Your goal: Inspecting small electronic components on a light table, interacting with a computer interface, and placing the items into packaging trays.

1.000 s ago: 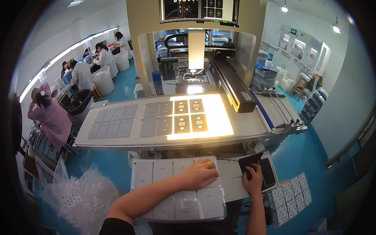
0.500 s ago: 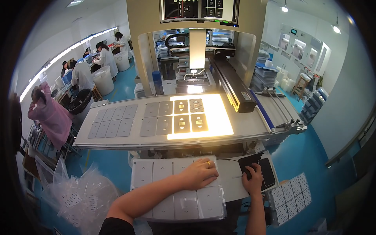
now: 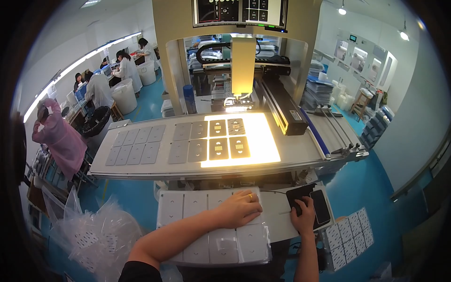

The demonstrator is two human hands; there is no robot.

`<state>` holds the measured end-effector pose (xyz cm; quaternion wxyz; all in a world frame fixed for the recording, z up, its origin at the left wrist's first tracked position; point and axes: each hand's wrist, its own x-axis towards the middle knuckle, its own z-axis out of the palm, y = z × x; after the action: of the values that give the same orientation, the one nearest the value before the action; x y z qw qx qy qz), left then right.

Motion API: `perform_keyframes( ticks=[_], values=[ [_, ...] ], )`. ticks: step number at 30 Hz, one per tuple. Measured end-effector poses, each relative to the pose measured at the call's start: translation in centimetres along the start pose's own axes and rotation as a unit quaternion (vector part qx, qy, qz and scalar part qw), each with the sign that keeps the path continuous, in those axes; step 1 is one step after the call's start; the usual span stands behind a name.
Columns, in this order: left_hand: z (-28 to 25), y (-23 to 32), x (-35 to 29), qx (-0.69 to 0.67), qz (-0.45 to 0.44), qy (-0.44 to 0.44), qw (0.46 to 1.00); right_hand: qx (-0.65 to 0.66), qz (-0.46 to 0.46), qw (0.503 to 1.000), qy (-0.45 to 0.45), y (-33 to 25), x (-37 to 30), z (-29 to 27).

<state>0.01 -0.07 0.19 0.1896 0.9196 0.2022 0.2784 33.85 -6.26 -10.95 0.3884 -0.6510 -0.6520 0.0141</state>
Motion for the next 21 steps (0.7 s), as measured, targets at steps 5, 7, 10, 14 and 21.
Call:
perform_keyframes(
  ticks=[5, 7, 10, 14, 21],
  values=[
    [-0.02, 0.01, -0.02, 0.016, -0.034, -0.032, 0.999, 0.013, -0.010, 1.000, -0.020, 0.08, 0.00, 0.14],
    [-0.06, 0.03, -0.01, 0.000, -0.005, -0.006, 1.000, 0.007, 0.003, 1.000, 0.009, 0.00, 0.02, 0.08],
    [-0.10, 0.06, 0.02, 0.000, -0.005, -0.006, 1.000, 0.009, 0.005, 1.000, 0.009, -0.23, 0.16, -0.01],
    [-0.02, -0.02, -0.01, 0.017, -0.029, -0.031, 0.999, 0.015, -0.016, 1.000, -0.012, -0.35, 0.19, -0.12],
    [0.68, 0.58, 0.19, 0.051, 0.009, 0.014, 0.999, 0.039, 0.010, 0.999, 0.017, -0.04, 0.48, -0.32]
  ],
)
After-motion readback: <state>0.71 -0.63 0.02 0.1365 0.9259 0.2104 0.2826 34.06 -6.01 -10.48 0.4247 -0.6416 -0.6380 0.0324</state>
